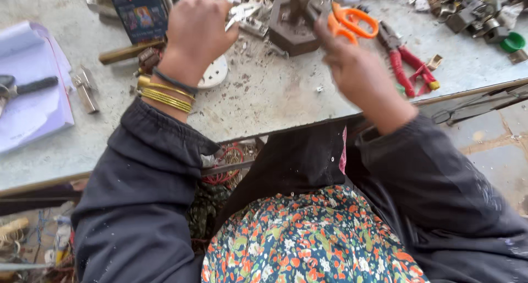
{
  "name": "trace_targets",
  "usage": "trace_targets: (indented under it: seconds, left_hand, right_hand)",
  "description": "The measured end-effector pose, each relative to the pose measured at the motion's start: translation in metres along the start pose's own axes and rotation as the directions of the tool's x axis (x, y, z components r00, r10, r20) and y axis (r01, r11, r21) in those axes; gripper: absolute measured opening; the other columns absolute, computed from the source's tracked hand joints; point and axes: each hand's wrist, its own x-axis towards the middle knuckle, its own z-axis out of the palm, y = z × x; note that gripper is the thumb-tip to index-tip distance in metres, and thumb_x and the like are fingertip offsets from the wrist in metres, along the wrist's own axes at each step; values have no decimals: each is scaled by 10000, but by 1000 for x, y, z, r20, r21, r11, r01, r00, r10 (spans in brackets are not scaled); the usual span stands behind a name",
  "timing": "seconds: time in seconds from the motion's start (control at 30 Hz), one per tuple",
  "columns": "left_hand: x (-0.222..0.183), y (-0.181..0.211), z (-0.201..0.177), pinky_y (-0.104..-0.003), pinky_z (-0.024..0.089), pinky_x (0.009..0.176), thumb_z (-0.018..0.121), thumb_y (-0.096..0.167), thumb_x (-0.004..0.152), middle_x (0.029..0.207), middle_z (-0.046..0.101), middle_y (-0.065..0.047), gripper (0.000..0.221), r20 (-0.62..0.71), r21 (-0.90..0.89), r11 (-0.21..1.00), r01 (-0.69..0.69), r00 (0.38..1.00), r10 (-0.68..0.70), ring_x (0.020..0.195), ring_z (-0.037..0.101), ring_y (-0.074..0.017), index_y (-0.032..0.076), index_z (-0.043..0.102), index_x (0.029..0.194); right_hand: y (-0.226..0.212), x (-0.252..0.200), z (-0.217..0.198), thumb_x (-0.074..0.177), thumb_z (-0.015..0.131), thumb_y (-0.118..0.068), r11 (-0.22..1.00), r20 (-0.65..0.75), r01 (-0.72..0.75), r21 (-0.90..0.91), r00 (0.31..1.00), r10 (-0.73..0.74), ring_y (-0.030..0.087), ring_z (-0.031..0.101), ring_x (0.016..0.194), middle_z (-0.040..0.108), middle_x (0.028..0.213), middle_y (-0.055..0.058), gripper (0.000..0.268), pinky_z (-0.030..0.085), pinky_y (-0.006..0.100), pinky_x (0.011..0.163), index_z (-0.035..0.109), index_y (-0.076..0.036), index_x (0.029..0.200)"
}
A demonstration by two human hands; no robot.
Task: The person uses pliers and a hammer to shape a metal component on a small anvil, then uses a screwdriver to adjust screws on a white electrical socket. The person works at a cluttered table with various tools and parts.
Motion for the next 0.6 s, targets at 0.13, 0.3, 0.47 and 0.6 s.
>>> trace_targets:
  seconds: [0.13, 0.3, 0.47, 0.6]
  left_hand:
    - [-1, 4, 5, -402, 571, 716, 814, 379, 899, 848, 716, -102, 279, -14, -52, 999, -13, 1000, 12, 824, 691, -284, 124, 767, 1001]
    - [0, 10, 27, -391, 560, 691, 746, 276, 981, 879, 675, -153, 264, 266, -87, 992, 86, 962, -60, 833, 662, -291, 20, 724, 1046]
    - [-1, 15, 17, -413, 559, 788, 722, 141, 954, 933, 690, -169, 212, 67, -179, 984, 23, 998, -11, 932, 656, -332, 73, 745, 1154]
    - [-3, 12, 12, -428, 556, 790, 748, 165, 907, 937, 698, -164, 297, 15, -212, 977, -7, 1000, 10, 933, 653, -341, 90, 749, 1194]
  right_hand:
    - [11, -2, -28, 996, 595, -47, 996, 122, -70, 56, 991, 62, 438, 627, 765, 653, 905, 250, 346, 492, 493, 652, 621, -25, 1340]
    - [24, -3, -16, 1174, 566, -148, 901, -87, -389, 192, 908, 410, 386, 623, 797, 679, 910, 231, 212, 468, 468, 749, 615, -159, 1380]
    - [13, -9, 9, 1023, 670, -117, 970, 233, -241, -21, 942, 239, 307, 673, 770, 682, 852, 227, 550, 530, 398, 716, 541, -113, 1558]
    - [31, -17, -15, 1120, 610, -162, 899, 219, -337, 281, 934, 281, 279, 674, 885, 711, 1015, 185, 476, 541, 381, 809, 528, -195, 1588]
